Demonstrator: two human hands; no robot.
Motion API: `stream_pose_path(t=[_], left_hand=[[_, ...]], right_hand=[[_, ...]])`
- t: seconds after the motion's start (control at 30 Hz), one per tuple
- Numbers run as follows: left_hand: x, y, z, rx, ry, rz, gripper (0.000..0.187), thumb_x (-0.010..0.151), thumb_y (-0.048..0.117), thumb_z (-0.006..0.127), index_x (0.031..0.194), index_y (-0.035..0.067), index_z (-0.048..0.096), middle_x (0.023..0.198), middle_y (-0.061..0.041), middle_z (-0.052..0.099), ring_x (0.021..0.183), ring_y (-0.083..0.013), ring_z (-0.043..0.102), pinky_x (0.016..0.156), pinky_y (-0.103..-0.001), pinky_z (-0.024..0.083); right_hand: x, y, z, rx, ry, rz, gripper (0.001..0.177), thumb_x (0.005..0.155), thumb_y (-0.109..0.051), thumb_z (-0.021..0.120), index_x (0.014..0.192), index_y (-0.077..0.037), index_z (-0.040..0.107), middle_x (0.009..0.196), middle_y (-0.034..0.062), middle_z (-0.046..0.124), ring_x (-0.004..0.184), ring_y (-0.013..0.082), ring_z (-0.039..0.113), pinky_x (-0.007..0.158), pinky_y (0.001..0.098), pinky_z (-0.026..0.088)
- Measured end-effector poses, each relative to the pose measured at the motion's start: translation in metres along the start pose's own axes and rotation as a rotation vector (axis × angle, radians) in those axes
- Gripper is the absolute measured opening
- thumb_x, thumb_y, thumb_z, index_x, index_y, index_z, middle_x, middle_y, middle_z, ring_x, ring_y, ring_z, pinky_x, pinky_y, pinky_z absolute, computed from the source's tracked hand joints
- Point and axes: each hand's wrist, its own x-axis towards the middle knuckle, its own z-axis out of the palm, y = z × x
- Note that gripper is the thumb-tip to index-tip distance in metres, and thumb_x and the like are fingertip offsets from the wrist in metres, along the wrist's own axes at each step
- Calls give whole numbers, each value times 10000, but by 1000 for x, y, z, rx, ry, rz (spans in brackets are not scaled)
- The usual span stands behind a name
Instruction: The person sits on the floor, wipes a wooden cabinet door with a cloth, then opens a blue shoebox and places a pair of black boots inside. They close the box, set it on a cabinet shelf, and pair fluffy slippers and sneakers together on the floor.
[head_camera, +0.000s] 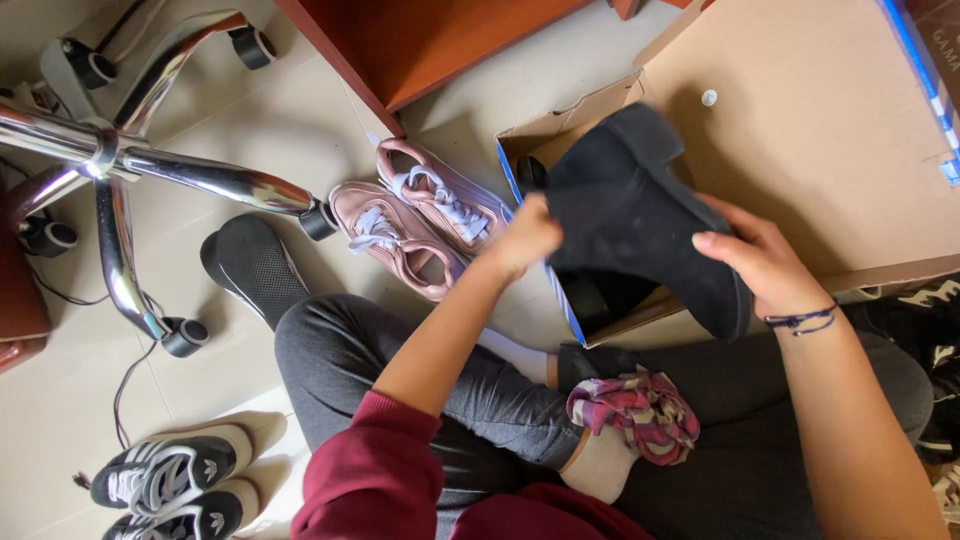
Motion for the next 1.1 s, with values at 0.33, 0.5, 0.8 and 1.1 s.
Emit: stream_pose_path(t=[0.33, 0.5, 0.8, 1.1], left_hand=[[29, 35, 39, -446, 422, -69, 613, 1034, 334, 585, 1510, -24, 442, 1388, -214, 607, 1291, -280, 542, 1104, -341, 400], [30, 33, 47, -304, 547, -8, 786, 970, 243, 668, 1582, -15, 247, 1577, -263, 412, 1486, -322, 385, 1194, -384, 303], [10, 32, 58, 105, 581, 9, 947, 913, 293, 694, 1630, 6, 147, 1556, -320, 431, 1451, -420, 448, 1205, -426, 370], [-33, 94, 87, 1095, 592, 123, 1065, 676, 283, 890, 1539, 3, 333, 1624, -344, 195, 1541, -529, 164, 1245, -583, 229]], right_hand=[[21, 3, 38, -592, 305, -333, 589, 931, -125, 709, 1492, -13, 569, 1337, 154, 663, 1201, 197, 642, 1028, 325, 487], [40, -10, 41, -762, 199, -532, 677, 879, -164, 765, 1486, -12, 508, 1386, 221, 610, 1263, 326, 621, 1056, 377, 481], [87, 5, 35, -1000, 201, -362, 527, 900, -4, 606, 1427, -11, 585, 1256, 246, 680, 1057, 416, 681, 941, 454, 538], [78, 38, 47, -1239, 223, -627, 626, 813, -133, 767, 1398, -33, 570, 1520, 223, 482, 1356, 425, 496, 1098, 475, 461]])
